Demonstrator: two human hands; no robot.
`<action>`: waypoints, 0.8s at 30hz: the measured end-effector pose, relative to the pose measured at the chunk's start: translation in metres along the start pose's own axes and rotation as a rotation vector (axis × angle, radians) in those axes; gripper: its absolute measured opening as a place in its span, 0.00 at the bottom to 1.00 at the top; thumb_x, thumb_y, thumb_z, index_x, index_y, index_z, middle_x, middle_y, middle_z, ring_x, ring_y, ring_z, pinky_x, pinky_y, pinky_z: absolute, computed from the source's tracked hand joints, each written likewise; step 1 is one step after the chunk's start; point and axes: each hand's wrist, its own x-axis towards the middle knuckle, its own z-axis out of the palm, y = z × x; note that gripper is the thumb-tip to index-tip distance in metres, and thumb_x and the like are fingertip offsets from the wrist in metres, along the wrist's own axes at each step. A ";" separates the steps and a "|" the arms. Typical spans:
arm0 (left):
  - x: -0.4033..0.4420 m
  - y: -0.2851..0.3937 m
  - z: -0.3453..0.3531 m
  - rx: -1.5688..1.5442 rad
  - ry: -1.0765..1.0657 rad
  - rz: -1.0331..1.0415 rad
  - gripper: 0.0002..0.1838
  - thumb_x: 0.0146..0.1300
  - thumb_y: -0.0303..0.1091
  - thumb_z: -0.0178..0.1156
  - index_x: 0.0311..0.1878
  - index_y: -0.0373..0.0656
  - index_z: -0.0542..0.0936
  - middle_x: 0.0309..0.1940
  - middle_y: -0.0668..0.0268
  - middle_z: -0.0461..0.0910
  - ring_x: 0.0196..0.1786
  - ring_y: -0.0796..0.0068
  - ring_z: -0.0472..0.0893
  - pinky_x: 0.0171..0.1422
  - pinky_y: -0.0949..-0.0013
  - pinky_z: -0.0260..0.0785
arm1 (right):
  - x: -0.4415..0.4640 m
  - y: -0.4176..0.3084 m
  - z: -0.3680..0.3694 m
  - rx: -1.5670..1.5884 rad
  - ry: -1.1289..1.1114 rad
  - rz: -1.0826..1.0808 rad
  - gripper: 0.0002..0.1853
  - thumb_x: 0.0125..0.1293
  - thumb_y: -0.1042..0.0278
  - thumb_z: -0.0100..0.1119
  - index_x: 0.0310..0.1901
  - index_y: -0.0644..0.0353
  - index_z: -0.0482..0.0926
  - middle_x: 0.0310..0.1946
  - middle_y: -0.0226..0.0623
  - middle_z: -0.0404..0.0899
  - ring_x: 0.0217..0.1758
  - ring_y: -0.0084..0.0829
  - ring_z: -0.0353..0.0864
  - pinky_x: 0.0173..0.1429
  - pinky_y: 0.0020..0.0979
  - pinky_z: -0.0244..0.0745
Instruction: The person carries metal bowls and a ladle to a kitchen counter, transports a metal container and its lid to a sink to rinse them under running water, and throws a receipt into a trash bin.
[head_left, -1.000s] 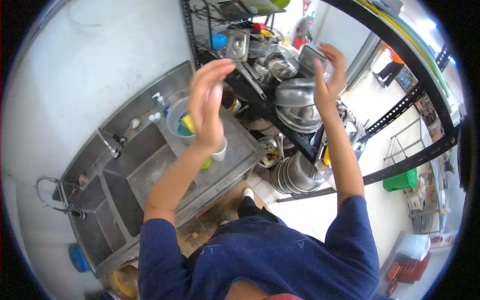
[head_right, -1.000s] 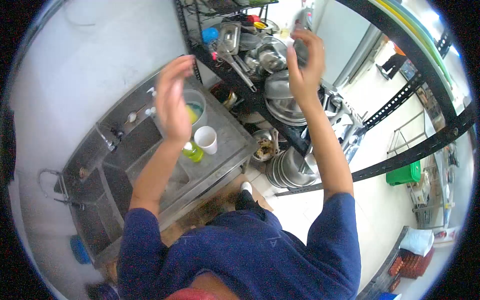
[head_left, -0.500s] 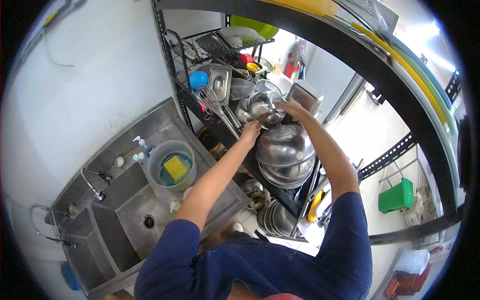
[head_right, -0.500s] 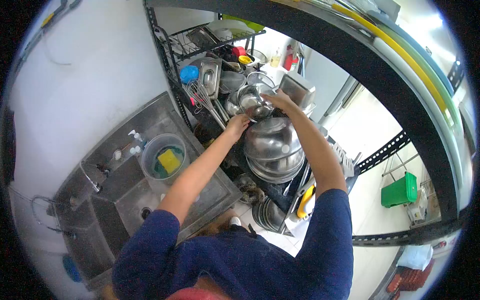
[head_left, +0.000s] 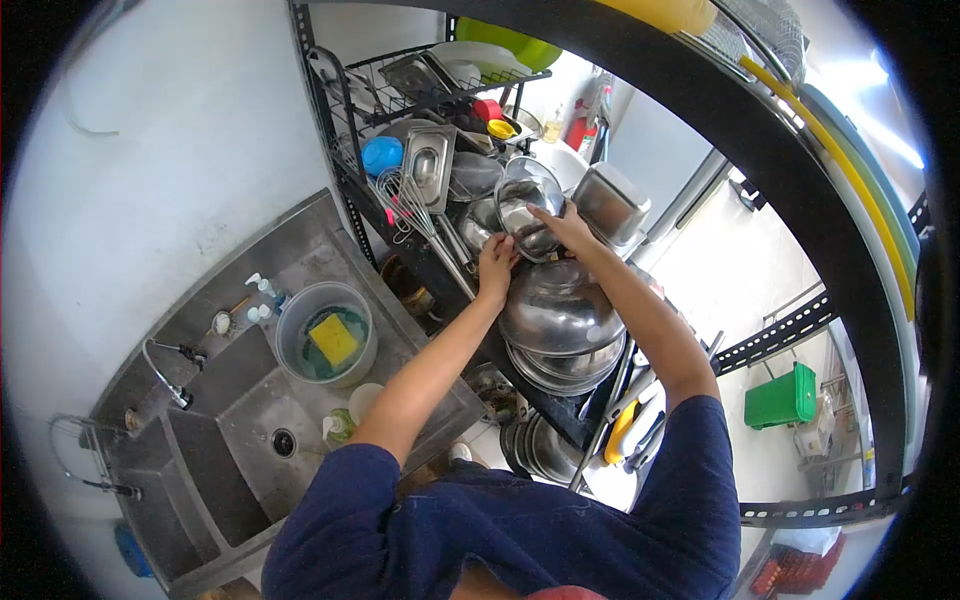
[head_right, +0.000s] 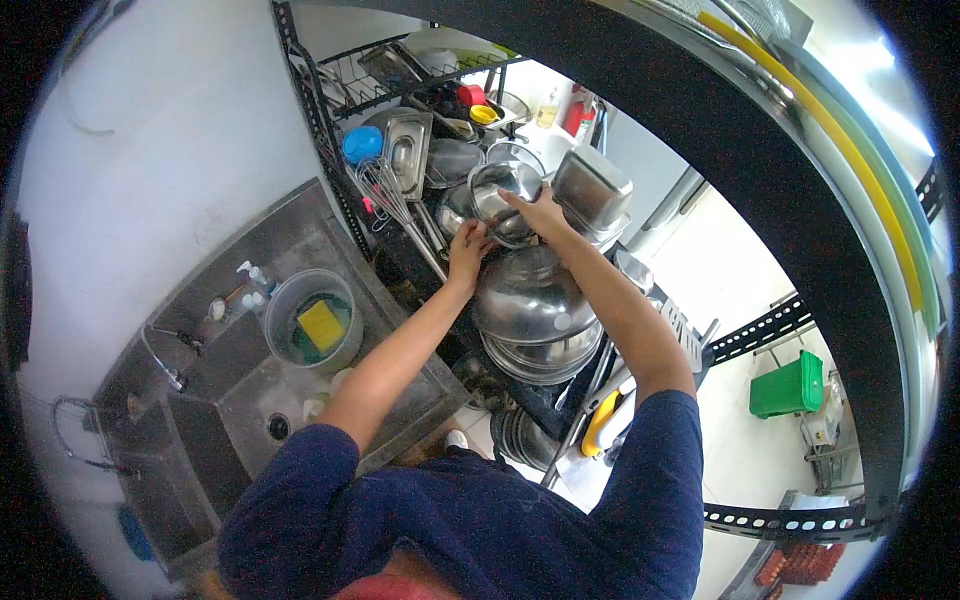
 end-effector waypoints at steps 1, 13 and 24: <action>0.000 0.002 0.002 -0.042 -0.017 0.000 0.13 0.63 0.40 0.49 0.44 0.41 0.68 0.37 0.70 0.69 0.40 0.78 0.71 0.47 0.73 0.65 | -0.003 -0.003 -0.002 0.015 -0.009 0.023 0.58 0.39 0.27 0.55 0.63 0.65 0.46 0.54 0.56 0.63 0.55 0.46 0.67 0.49 0.43 0.68; 0.021 0.005 0.005 -0.332 -0.100 -0.088 0.09 0.63 0.36 0.49 0.44 0.47 0.66 0.37 0.73 0.71 0.41 0.79 0.71 0.49 0.67 0.62 | -0.036 -0.028 -0.046 -0.098 0.047 -0.263 0.56 0.44 0.31 0.56 0.58 0.78 0.51 0.45 0.64 0.69 0.53 0.50 0.70 0.56 0.36 0.63; -0.028 0.080 -0.006 -1.019 -0.188 -0.250 0.15 0.67 0.39 0.37 0.47 0.40 0.67 0.46 0.61 0.72 0.49 0.66 0.72 0.55 0.63 0.64 | -0.188 -0.007 -0.136 0.235 0.353 -0.088 0.24 0.54 0.48 0.58 0.36 0.66 0.77 0.21 0.35 0.76 0.26 0.21 0.74 0.29 0.21 0.68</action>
